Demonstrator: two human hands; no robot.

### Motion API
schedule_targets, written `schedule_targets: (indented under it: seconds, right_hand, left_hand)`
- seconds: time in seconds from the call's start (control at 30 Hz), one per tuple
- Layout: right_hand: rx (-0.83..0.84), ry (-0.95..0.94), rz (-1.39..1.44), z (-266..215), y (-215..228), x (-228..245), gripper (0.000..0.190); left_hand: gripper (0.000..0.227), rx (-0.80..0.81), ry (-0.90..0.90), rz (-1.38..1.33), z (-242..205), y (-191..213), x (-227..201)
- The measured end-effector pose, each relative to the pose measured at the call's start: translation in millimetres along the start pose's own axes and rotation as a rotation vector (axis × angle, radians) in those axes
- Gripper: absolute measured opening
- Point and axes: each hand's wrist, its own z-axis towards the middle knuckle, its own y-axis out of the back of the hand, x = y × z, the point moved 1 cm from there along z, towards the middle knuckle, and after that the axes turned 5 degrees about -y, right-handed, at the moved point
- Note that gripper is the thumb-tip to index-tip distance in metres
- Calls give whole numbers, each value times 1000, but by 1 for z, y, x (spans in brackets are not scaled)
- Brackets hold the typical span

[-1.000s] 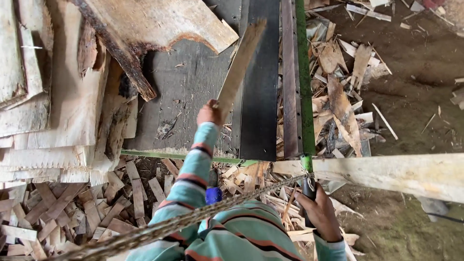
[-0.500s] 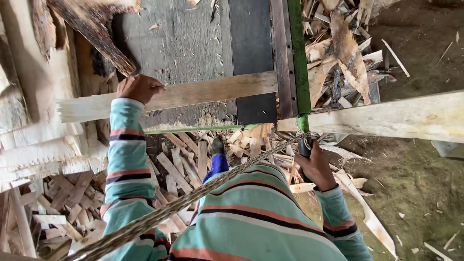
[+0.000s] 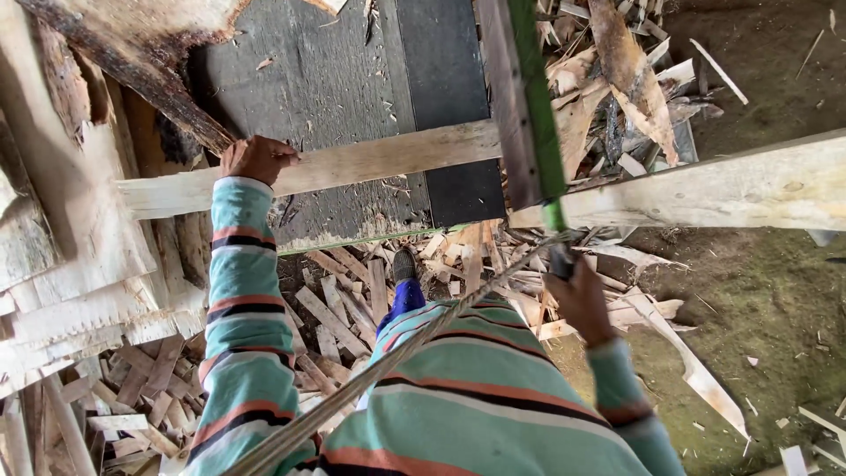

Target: Using a large manual guillotine-style machine to cut and trim wood veneer sheets.

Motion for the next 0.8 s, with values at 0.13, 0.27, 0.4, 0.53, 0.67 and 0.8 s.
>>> schedule_targets:
  seconds: [0.13,0.27,0.4,0.53,0.67,0.8]
  right_hand:
    - [-10,-64,-121,24,-69,-84,61]
    - [-25,40,-124,38,-58,-76,50]
    - [47,-54,-31,4,21,45,33]
    - [122,5,-31,-18,50,98,28]
    - [40,-90,-105,-28,61,118,32]
    - [-10,87,-203,-21,50,85,32]
  left_hand:
    - [15,-77,52,-94,-18,-19,9]
    - [15,-199,163,-219,-43,-17,44]
    - [15,-450,123,-514,-9,-98,87]
    - [31,-602,11,-1666,-19,-51,-6]
    - [34,-533,249,-1826,-18,5,-135]
    - [40,-618,441,-1935,5,-76,-165]
